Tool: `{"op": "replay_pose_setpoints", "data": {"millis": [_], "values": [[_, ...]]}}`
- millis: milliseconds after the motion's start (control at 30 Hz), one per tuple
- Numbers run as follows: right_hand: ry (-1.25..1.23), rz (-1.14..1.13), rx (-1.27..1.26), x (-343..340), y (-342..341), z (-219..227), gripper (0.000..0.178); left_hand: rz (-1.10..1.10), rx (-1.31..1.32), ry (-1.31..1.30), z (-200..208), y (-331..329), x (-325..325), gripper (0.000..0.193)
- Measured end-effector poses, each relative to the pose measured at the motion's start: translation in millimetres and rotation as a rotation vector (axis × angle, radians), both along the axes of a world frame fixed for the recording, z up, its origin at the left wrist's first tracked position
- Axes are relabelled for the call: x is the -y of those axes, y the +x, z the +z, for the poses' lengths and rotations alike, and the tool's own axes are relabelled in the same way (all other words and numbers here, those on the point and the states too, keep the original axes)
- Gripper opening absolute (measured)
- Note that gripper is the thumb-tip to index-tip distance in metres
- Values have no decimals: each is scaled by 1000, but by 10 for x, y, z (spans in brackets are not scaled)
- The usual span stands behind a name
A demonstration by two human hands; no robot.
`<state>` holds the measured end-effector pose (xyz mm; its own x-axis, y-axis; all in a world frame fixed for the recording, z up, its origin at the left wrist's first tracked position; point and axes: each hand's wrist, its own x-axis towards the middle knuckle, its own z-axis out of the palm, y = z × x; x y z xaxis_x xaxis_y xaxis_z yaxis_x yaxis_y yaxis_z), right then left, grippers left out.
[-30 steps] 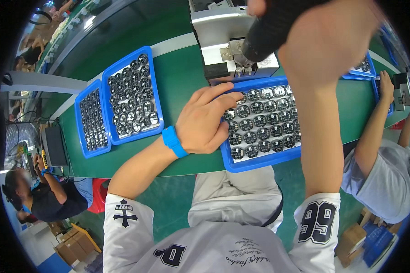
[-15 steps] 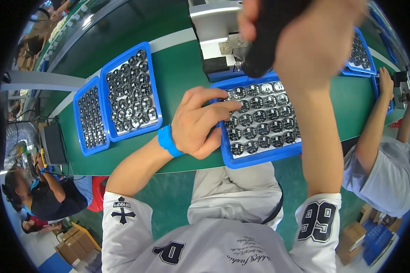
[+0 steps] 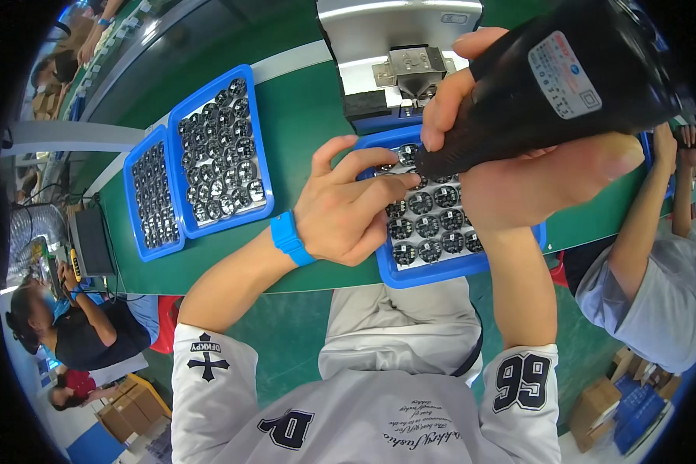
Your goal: Fastening screws onto electronic components using an electric screwdriver.
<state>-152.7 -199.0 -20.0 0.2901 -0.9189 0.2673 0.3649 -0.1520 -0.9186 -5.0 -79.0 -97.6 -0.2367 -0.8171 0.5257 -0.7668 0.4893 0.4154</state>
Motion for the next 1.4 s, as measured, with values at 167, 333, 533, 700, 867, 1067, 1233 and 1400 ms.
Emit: {"op": "replay_pose_setpoints", "data": {"millis": [167, 333, 533, 700, 867, 1067, 1233, 1400], "values": [[27, 22, 34, -1, 56, -73, 126, 1, 6, 11, 5, 2, 9, 41], [74, 90, 96, -35, 110, -69, 120, 8, 12, 15, 19, -3, 11, 42], [5, 62, 7, -38, 139, -84, 118, 17, 39, 17, 38, -17, 5, 43], [11, 129, -42, -72, 120, -80, 129, 26, 9, 33, 20, -8, -3, 43], [9, 309, 158, -54, -3, -180, 135, 28, 1, 25, 15, -23, 12, 42], [75, 225, 77, -81, 56, -129, 130, 12, 36, 6, 18, -8, 0, 42], [48, 226, -16, -64, 49, -121, 125, 12, 27, 15, 11, -22, 18, 41], [5, 188, -29, -66, 77, -156, 122, 13, 22, 18, 17, -22, 24, 40]]}}
